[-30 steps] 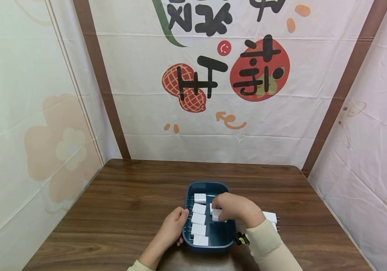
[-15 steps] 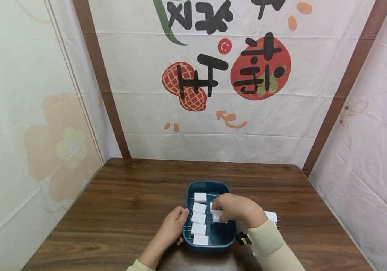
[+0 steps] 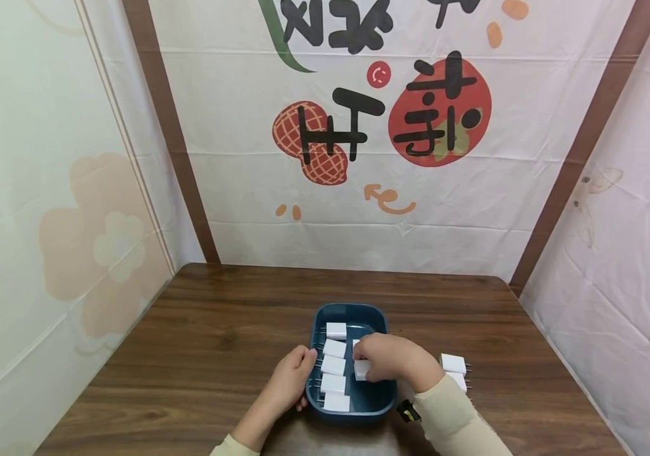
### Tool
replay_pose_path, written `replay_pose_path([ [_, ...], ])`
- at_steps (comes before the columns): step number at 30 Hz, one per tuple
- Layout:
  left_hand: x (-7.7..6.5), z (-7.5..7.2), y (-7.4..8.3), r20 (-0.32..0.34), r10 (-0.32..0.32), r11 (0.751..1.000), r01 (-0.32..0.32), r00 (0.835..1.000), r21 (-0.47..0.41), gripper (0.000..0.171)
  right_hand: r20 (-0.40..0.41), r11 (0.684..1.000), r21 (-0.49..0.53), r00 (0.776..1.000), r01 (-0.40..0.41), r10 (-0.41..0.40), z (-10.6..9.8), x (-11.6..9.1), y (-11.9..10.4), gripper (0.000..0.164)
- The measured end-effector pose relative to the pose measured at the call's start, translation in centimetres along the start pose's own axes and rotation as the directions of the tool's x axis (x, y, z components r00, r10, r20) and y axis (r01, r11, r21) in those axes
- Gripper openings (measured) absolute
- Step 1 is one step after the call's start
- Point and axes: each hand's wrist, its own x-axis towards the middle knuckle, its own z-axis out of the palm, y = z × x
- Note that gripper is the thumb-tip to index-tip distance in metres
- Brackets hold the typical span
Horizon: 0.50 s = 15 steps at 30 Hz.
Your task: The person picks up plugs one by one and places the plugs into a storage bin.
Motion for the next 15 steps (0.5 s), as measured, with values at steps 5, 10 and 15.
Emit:
replay_pose_path([
  [5, -0.1, -0.1, 0.0, 0.002, 0.001, 1.0, -0.001, 1.0, -0.002, 0.039, -0.017, 1.0, -0.026, 1.0, -0.003, 0.003, 0.3, 0.1, 0.0, 0.025],
  [10, 0.1, -0.1, 0.0, 0.002, -0.002, 1.0, 0.002, 1.0, -0.012, 0.037, -0.04, 0.998, -0.057, 0.999, -0.011, 0.008, 0.6, 0.3, 0.1, 0.027],
  [15, 0.1, 0.1, 0.0, 0.004, 0.006, 1.0, -0.006, 1.0, -0.017, 0.039, -0.074, 0.993, -0.12, 0.997, -0.006, -0.003, 1.1, 0.6, 0.4, 0.028],
])
